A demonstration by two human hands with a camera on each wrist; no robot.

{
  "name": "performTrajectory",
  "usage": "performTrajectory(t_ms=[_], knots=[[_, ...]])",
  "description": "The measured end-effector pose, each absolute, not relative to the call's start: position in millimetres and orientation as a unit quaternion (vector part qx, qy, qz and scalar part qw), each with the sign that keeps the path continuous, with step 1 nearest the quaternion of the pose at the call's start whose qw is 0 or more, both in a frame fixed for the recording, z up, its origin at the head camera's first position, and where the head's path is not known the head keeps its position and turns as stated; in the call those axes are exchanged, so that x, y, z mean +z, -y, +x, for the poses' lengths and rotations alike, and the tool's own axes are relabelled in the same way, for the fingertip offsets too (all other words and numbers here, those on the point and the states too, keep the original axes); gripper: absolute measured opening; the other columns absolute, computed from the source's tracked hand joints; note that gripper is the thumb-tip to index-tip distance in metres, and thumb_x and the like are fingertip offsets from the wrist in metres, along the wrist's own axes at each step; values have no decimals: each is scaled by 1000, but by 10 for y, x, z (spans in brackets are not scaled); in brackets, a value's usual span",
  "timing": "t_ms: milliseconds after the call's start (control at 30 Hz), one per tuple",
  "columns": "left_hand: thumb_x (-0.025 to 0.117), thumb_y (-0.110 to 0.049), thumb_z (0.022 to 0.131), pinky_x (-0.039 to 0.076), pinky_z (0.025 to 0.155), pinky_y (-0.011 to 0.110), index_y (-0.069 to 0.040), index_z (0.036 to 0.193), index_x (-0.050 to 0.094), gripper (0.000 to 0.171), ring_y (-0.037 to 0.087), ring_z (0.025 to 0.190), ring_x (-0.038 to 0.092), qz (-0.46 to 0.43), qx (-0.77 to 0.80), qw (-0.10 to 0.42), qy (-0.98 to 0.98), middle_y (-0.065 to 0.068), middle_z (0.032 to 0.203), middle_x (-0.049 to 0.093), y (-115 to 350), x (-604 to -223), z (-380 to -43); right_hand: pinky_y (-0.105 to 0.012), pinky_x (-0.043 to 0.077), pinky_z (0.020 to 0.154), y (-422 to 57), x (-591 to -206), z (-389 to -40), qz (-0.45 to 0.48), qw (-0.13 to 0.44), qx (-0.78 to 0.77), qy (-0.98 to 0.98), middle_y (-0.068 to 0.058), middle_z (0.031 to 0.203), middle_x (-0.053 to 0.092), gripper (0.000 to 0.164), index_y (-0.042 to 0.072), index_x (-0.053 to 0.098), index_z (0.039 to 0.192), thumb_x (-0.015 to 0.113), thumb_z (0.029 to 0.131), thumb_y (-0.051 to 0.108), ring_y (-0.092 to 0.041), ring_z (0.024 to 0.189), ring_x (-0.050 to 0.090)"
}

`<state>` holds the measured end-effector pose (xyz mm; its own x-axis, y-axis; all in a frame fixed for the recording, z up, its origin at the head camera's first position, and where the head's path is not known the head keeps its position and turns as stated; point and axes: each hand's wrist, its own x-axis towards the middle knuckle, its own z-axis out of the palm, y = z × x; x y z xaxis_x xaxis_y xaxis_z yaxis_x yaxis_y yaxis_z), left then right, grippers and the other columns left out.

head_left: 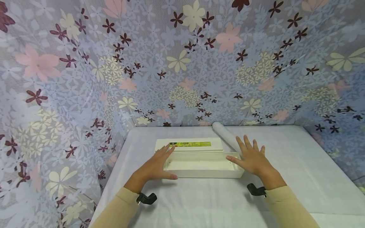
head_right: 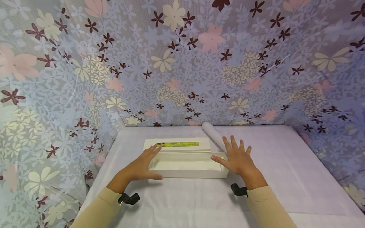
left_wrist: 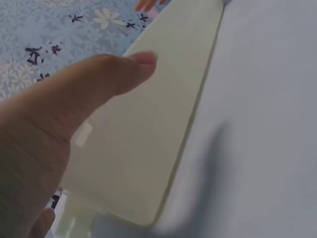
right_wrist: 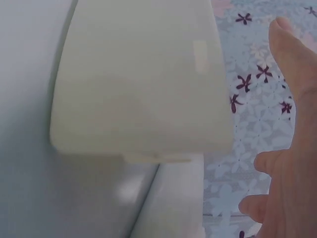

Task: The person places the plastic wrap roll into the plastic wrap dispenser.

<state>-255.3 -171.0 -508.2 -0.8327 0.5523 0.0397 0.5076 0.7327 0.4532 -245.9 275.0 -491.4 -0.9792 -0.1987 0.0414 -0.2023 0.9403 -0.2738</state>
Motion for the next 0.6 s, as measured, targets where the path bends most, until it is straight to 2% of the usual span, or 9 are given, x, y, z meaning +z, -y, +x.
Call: performTrajectory(t_ms=[133, 200, 300, 400, 500, 600], knots=[[87, -68, 75, 26, 115, 69, -26, 172, 13, 128, 38, 157, 11, 270, 271, 56, -922, 3, 176, 5, 1747, -5144, -2534, -89, 0, 101, -2809, -4928, -2455, 92, 0, 151, 984, -34, 169, 6, 110, 8, 13, 170, 47, 96, 82, -71, 143, 6], [88, -65, 75, 27, 114, 71, -25, 172, 14, 127, 37, 157, 11, 269, 298, 53, -914, 3, 176, 6, 1763, -5179, -2539, -89, 0, 101, -2846, -4941, -2454, 88, -4, 158, 983, -35, 168, 6, 109, 7, 12, 170, 47, 96, 80, -72, 143, 7], [90, -62, 75, 28, 115, 68, -22, 171, 16, 127, 32, 157, 14, 268, 337, 42, -901, 3, 175, 11, 1783, -5243, -2544, -89, 1, 101, -2910, -4982, -2456, 78, -11, 169, 982, -36, 167, 7, 109, 7, 9, 170, 46, 97, 80, -72, 142, 8], [92, -58, 75, 29, 117, 62, -17, 170, 19, 128, 28, 155, 24, 257, 381, 28, -888, 6, 173, 21, 1791, -5313, -2539, -89, 2, 102, -2980, -5040, -2452, 68, -18, 181, 981, -37, 167, 7, 109, 6, 8, 170, 45, 98, 80, -72, 142, 8], [97, -46, 75, 33, 116, 56, -10, 169, 21, 126, 30, 150, 35, 237, 446, 20, -863, 13, 169, 29, 1788, -5394, -2517, -88, 3, 103, -3051, -5117, -2441, 59, -22, 188, 980, -39, 166, 8, 109, 4, 9, 169, 44, 99, 79, -72, 142, 9], [98, -35, 77, 39, 114, 52, -9, 169, 21, 123, 31, 145, 43, 208, 506, 30, -836, 14, 167, 31, 1778, -5482, -2484, -87, 4, 103, -3107, -5193, -2418, 57, -23, 195, 979, -40, 165, 9, 108, 1, 10, 168, 43, 100, 77, -73, 141, 10]])
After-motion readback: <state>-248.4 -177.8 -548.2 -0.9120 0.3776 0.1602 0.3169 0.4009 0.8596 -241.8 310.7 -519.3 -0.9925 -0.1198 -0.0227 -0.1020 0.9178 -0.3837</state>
